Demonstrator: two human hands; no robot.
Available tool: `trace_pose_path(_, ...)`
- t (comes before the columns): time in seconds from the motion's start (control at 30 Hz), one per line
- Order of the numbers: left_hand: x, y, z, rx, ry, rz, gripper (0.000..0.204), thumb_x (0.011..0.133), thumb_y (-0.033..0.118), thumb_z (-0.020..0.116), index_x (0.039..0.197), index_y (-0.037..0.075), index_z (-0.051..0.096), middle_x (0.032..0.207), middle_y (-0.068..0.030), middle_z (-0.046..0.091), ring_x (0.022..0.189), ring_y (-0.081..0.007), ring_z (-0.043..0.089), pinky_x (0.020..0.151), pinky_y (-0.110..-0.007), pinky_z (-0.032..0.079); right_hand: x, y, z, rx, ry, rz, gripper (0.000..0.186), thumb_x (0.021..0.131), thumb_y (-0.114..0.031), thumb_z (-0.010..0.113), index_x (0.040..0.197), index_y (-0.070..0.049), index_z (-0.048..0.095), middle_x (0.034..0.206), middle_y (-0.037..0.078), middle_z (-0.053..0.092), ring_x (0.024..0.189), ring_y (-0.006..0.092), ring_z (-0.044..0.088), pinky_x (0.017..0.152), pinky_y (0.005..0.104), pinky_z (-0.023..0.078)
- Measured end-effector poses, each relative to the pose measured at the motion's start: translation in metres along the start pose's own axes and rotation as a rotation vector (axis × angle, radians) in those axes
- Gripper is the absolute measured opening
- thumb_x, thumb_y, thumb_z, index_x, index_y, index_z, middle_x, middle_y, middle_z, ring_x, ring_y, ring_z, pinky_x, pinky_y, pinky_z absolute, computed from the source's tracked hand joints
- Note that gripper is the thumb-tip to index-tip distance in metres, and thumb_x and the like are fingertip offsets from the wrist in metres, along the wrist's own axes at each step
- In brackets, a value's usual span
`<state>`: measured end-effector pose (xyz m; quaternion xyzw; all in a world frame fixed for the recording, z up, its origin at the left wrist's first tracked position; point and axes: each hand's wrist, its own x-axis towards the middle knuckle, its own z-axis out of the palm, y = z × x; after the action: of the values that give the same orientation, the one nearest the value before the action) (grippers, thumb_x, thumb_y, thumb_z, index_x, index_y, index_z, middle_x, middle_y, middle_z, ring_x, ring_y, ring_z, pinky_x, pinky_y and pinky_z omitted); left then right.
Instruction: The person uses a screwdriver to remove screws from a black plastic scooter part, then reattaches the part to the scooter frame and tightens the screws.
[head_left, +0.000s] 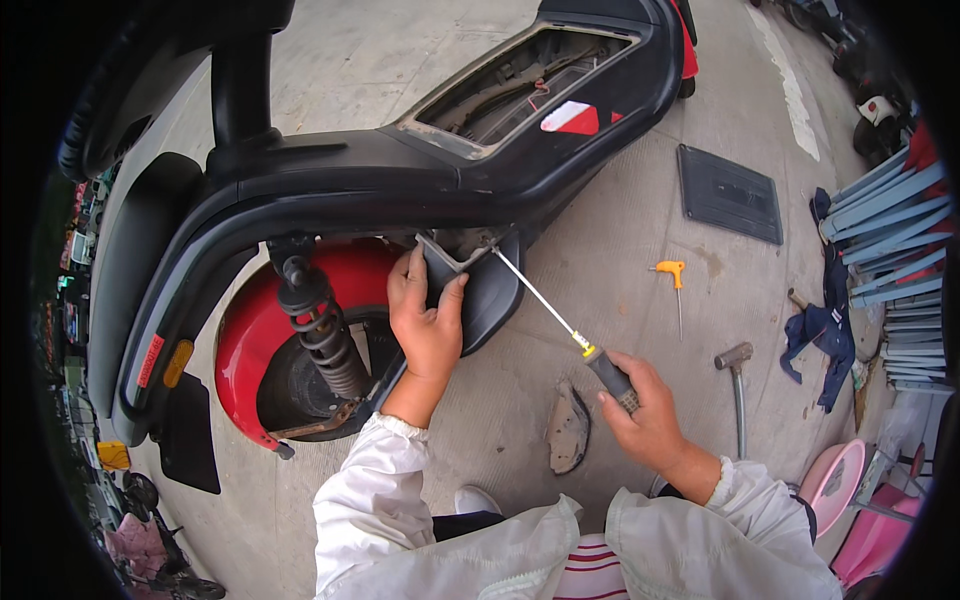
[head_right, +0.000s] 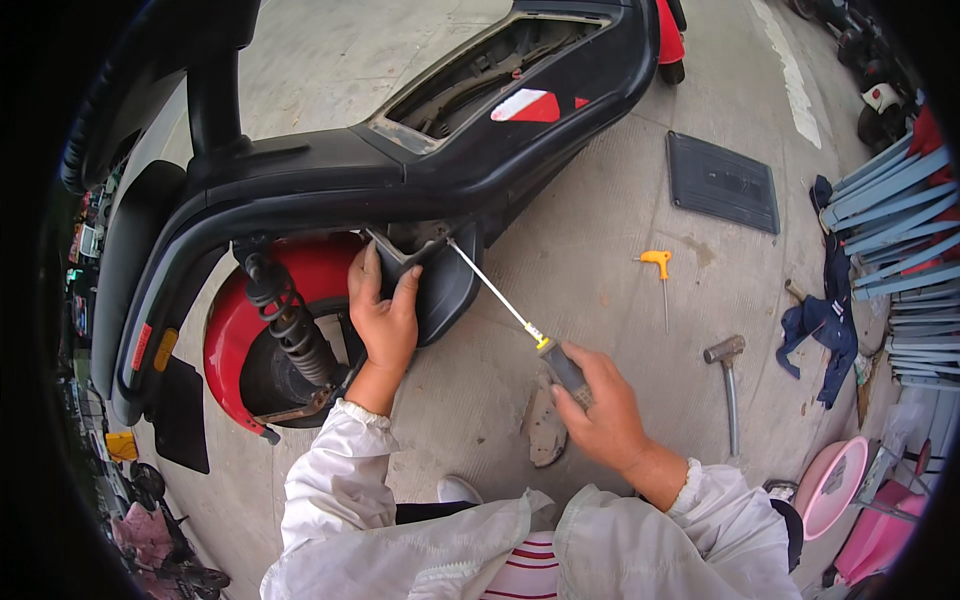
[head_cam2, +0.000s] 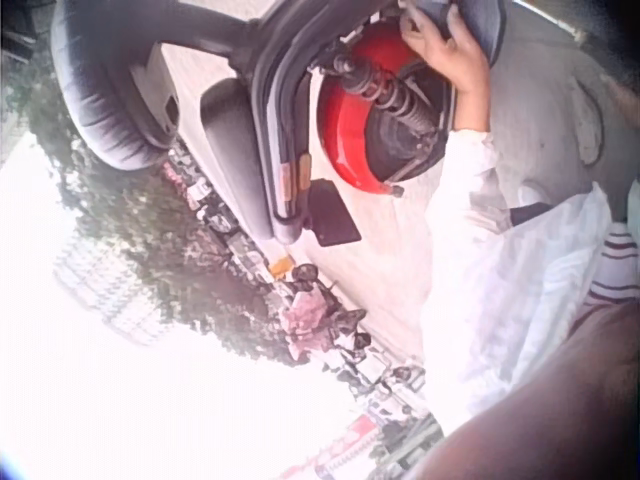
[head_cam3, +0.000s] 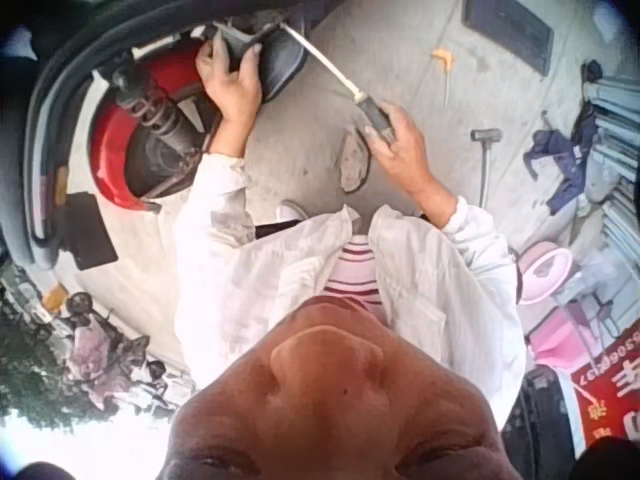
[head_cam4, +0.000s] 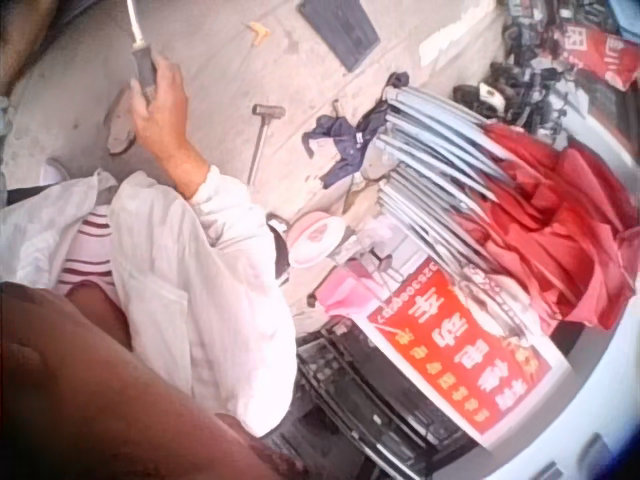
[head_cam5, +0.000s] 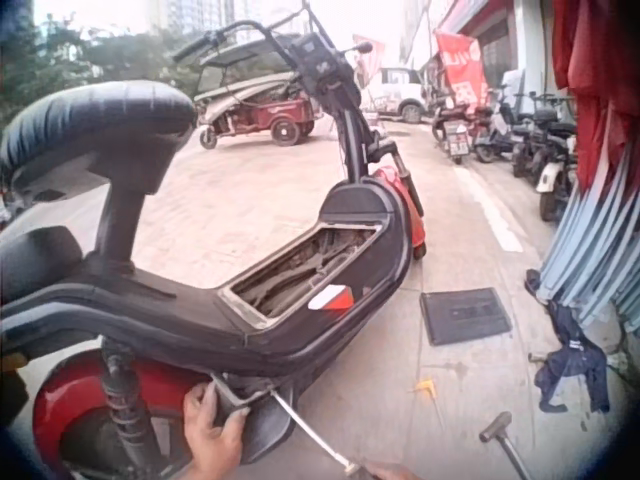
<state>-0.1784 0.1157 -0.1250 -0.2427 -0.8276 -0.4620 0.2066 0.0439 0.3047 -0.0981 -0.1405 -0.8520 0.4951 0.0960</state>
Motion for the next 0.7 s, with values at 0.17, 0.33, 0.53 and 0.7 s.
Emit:
trace_pose_path(0.17,-0.007,-0.004,0.002,-0.033,-0.021,-0.217,0.056,0.084,0.007,0.077,0.132,-0.011,0.055,0.109,-0.0216,0.068,0.097,-0.0303,0.067,0.089,-0.033,0.05,0.007,-0.019,-0.01,-0.05,-0.021,-0.032,0.048,0.083,-0.002,0.069,0.13,0.001,0.056,0.11,0.021,0.062,0.097,0.0381,0.063,0.084,0.0391,0.051)
trace_pose_path(0.33,-0.004,-0.001,-0.002,-0.046,-0.023,-0.22,0.056,0.084,0.007,0.077,0.131,-0.013,0.054,0.108,-0.0234,0.068,0.098,-0.0299,0.067,0.089,-0.033,0.051,0.009,-0.027,-0.01,-0.184,-0.013,-0.073,0.051,0.081,-0.002,0.07,0.13,0.002,0.056,0.107,0.021,0.063,0.092,0.0379,0.064,0.079,0.0396,0.053)
trace_pose_path(0.53,-0.001,0.001,-0.005,-0.078,-0.054,-0.283,0.056,0.083,0.006,0.078,0.13,-0.015,0.054,0.105,-0.0226,0.069,0.096,-0.028,0.067,0.087,-0.033,0.052,0.022,-0.028,-0.022,-0.209,-0.056,-0.073,0.053,0.079,-0.001,0.071,0.13,0.002,0.057,0.104,0.021,0.063,0.087,0.0369,0.064,0.075,0.0403,0.053)
trace_pose_path(0.7,-0.009,-0.011,-0.001,-0.1,-0.042,-0.284,0.058,0.081,0.007,0.079,0.129,-0.015,0.055,0.104,-0.0229,0.069,0.093,-0.0283,0.067,0.085,-0.034,0.052,0.013,-0.032,-0.011,-0.282,-0.053,-0.056,0.054,0.078,0.0,0.072,0.13,0.003,0.057,0.103,0.021,0.062,0.085,0.0355,0.063,0.073,0.0395,0.052)
